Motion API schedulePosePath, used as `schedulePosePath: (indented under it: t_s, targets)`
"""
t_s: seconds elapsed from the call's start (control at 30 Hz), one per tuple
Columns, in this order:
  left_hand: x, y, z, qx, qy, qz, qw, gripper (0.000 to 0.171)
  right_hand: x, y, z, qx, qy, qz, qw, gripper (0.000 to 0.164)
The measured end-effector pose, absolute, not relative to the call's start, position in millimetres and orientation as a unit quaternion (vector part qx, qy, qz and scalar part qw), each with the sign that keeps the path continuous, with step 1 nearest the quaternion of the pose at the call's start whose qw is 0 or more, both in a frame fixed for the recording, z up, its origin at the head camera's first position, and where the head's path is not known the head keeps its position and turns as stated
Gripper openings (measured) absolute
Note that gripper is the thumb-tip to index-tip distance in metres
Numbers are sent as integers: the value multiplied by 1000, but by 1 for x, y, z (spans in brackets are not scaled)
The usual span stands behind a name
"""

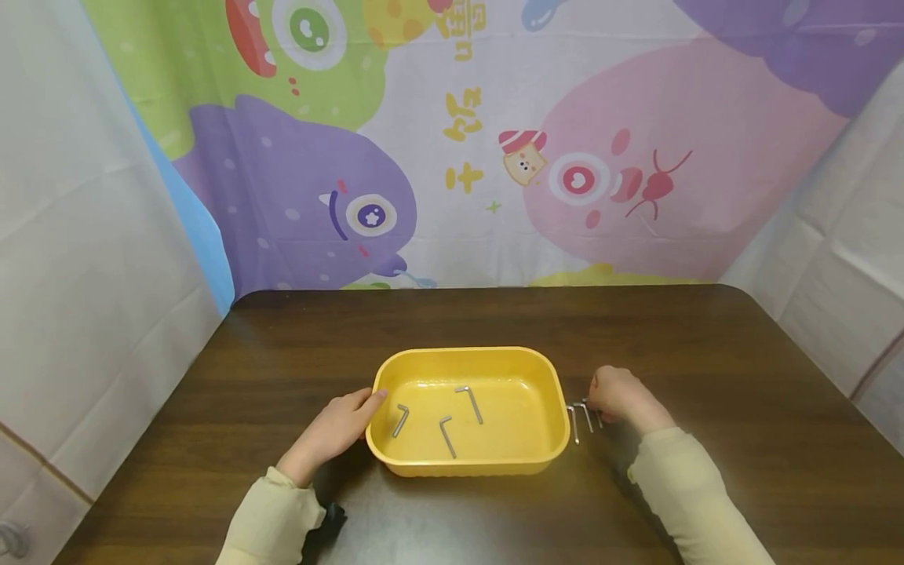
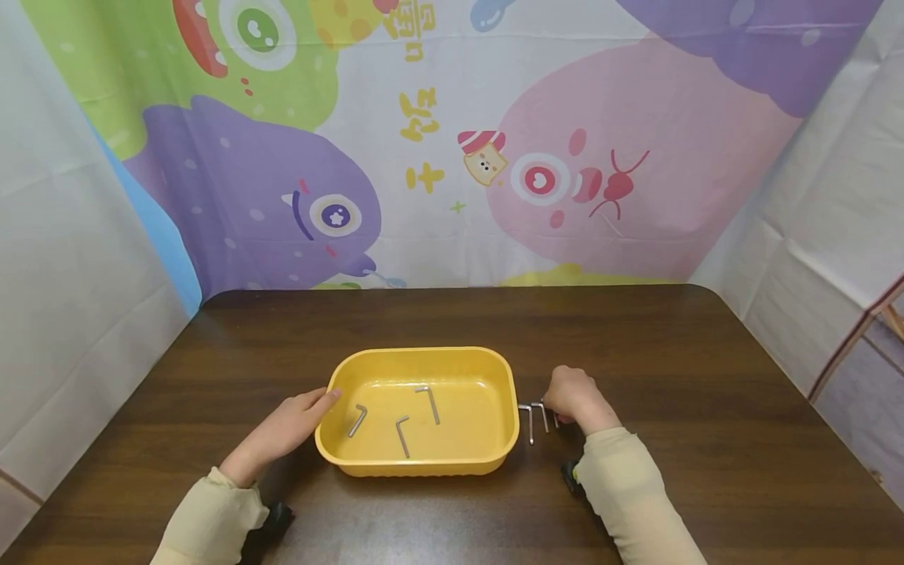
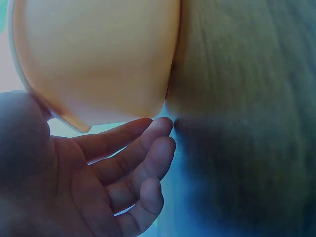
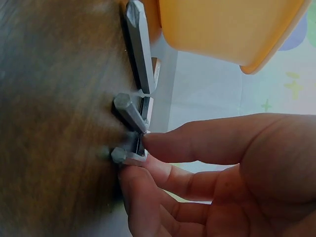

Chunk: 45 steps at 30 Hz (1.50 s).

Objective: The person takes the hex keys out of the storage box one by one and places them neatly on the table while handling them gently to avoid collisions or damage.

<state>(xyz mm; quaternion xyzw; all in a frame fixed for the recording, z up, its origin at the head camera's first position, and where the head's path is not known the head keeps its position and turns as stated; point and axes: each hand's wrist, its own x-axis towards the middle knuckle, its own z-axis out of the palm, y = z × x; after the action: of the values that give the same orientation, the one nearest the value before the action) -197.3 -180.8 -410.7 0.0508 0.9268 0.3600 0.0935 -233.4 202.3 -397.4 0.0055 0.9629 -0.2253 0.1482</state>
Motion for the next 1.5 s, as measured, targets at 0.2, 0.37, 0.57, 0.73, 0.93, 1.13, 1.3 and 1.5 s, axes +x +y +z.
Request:
schedulePosePath:
  t_s: [0.2,0.37,0.57,0.73,0.93,1.13,1.3,1.5]
  targets:
    - [-197,-181,-410,53,926,363,94,47,-235,203,-395,-7,968,-207,139,24]
    - [-198,-181,-409,54,926,361,92,49,-235,205,-389,-16,975,-192,109,24]
    - [-200,-181,-408,56,927,360,90,50,-234,203,-380,-20,979,-199,42,13]
    - [-200,-181,-410,55,927,360,90,50,-232,197,-375,-35,975,-217,-45,11]
    - [-199,-181,-411,51,926,362,92,48,-226,188,-368,-56,964,-231,-118,8]
    - [-199,-180,-411,49,927,361,91,43,-221,178,-363,-69,957,-244,-142,8]
    - [-197,-181,-410,48,927,361,92,45,-217,167,-363,-83,951,-255,-152,6]
    - [-197,-181,-411,50,926,362,92,43,-211,152,-363,-104,949,-262,-138,4]
